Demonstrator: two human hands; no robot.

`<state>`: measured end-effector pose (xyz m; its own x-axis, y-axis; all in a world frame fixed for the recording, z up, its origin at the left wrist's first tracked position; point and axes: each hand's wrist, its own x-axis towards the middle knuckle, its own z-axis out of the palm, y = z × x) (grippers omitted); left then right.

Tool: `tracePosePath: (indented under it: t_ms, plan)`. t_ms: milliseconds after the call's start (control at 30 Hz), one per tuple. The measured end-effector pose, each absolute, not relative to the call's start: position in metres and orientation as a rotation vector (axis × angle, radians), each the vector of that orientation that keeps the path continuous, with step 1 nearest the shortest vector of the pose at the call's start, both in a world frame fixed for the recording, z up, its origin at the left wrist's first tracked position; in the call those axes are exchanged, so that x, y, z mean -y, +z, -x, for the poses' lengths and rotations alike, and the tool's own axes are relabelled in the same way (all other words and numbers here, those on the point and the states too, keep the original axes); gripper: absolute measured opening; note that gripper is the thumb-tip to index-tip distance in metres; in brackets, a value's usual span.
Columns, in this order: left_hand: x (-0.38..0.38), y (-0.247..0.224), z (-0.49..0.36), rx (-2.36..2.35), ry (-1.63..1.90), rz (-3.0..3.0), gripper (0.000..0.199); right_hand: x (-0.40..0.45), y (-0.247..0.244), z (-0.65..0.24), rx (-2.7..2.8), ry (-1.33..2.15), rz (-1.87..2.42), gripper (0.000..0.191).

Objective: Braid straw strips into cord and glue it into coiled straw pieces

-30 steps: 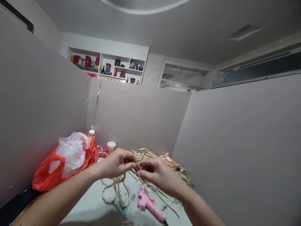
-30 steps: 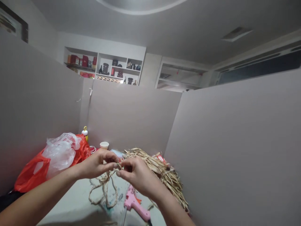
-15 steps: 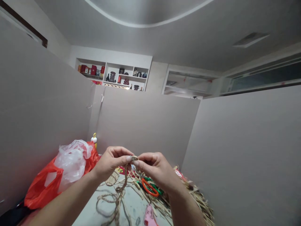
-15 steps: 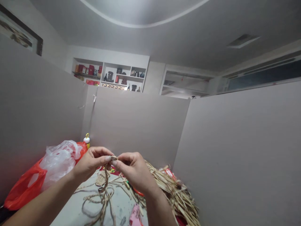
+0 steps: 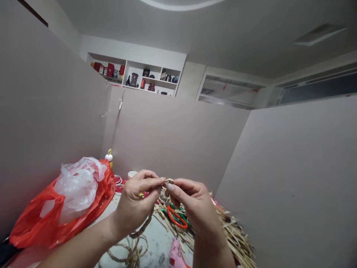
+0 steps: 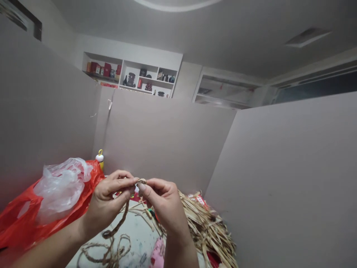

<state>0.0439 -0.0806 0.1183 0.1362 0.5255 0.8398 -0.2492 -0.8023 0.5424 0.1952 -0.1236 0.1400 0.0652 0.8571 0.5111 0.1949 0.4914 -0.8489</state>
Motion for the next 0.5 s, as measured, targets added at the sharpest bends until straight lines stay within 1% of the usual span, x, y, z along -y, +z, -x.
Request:
tracePosePath:
  t_ms: [100,333,500]
  plan:
    - [0.079,0.112,-0.048,-0.217,1.786,-1.964,0.030,0.126,0.141,-0.198,1.454,0.645,1.001,0.028]
    - [0.075,0.100,-0.053,-0.155,1.913,-2.095,0.039,0.119,0.136,-0.196,1.395,0.667,0.897,0.019]
    - [0.080,0.104,-0.053,-0.136,1.841,-2.089,0.040,0.118,0.135,-0.194,1.343,0.727,0.847,0.018]
